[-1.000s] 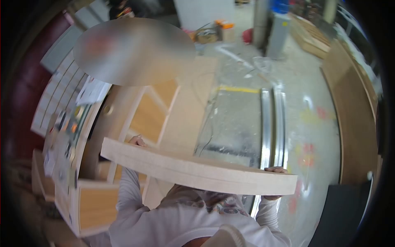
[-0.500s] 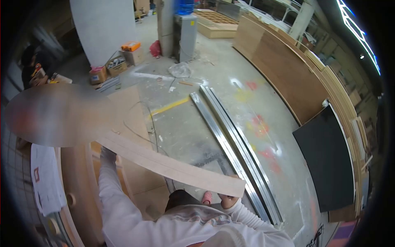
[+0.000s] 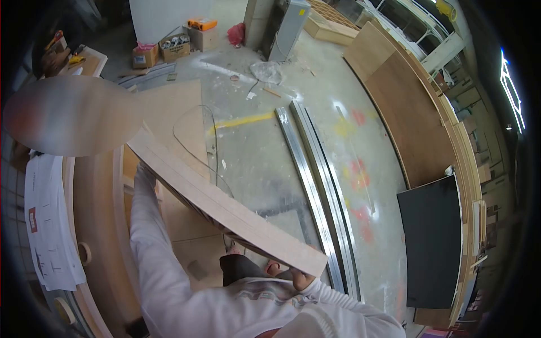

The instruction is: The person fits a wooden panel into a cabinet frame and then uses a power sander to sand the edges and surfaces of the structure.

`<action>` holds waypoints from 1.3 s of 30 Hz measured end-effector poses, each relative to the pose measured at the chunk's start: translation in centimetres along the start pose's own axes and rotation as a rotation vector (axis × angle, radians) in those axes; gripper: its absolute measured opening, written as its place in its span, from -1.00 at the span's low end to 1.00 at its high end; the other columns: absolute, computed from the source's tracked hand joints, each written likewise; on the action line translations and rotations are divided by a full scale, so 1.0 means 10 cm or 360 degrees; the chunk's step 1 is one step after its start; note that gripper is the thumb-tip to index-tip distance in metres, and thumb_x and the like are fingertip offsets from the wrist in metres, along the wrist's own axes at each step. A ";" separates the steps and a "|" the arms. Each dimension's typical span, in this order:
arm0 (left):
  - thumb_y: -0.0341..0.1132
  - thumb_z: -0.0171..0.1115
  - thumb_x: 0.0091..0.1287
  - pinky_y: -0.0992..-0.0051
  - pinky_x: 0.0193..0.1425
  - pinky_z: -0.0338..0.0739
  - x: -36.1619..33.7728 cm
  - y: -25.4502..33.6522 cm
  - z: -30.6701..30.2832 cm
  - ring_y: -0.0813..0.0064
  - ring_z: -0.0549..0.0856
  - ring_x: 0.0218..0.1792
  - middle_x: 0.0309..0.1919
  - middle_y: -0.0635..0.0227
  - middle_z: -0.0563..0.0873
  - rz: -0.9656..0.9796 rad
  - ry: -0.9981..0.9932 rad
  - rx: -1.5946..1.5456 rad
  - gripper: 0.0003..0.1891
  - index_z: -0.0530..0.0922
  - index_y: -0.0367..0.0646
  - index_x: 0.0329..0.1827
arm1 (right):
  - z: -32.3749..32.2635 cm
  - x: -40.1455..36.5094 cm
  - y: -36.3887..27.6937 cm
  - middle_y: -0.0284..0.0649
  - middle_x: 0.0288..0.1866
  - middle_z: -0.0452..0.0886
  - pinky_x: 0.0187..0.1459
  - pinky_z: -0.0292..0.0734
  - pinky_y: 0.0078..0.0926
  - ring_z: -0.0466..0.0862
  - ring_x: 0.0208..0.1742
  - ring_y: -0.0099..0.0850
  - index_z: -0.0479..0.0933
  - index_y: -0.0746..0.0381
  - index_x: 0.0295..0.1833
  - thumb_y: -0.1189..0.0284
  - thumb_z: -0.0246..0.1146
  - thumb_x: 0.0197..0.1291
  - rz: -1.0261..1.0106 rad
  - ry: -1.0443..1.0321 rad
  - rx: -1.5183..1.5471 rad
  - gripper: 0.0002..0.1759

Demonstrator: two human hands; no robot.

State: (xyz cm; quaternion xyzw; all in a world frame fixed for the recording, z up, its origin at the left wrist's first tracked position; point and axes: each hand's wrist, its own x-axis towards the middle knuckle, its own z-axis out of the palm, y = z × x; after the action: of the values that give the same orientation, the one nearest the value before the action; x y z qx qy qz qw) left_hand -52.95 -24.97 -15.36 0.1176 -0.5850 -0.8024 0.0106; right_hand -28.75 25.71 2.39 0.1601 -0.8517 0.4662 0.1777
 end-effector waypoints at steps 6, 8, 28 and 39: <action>0.00 0.07 0.31 0.45 0.20 0.33 -0.14 0.29 0.42 0.38 0.47 0.16 0.16 0.23 0.47 -0.0089 0.1068 -0.0351 -0.43 0.33 -0.19 0.26 | -0.09 0.08 0.07 -0.15 -0.27 0.61 -0.04 0.40 -0.16 0.56 -0.18 -0.08 0.57 0.21 -0.29 0.37 0.22 -0.05 0.0101 -0.0267 0.0055 -0.80; 0.02 0.05 0.32 0.45 0.24 0.30 -0.45 0.47 0.84 0.36 0.44 0.19 0.20 0.22 0.44 0.0001 0.1357 -0.0340 -0.42 0.32 -0.19 0.28 | -0.07 0.01 0.15 -0.17 -0.29 0.61 0.04 0.38 -0.16 0.55 -0.15 -0.08 0.57 0.23 -0.29 0.41 0.23 -0.03 0.0534 -0.0497 0.0200 -0.83; -0.31 0.29 0.01 0.31 0.02 0.47 -4.09 0.03 4.12 0.26 0.59 -0.12 -0.07 0.13 0.52 0.0863 0.1651 0.1240 -0.42 0.34 -0.36 0.10 | 0.20 0.25 0.30 0.07 0.50 -0.09 0.43 -0.06 -0.35 -0.06 0.52 -0.14 -0.26 0.39 0.46 0.44 0.21 0.15 -0.0677 -0.1814 0.1347 -0.06; -0.30 0.25 0.00 0.32 0.08 0.35 -4.65 -0.42 3.58 0.32 0.43 -0.02 -0.04 0.15 0.37 0.0654 0.2306 0.0671 -0.37 0.21 -0.36 0.11 | 1.65 1.28 0.42 -0.19 0.05 0.59 -0.12 0.55 -0.53 0.63 -0.10 -0.43 0.33 0.23 0.23 0.65 0.13 0.19 0.0382 -0.2299 0.1498 -0.54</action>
State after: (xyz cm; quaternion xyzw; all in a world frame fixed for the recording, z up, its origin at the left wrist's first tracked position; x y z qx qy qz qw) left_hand -14.44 17.05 -0.76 0.5011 -0.5824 -0.3793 0.5156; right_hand -44.50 12.48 -3.18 0.3827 -0.4859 0.5698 -0.5411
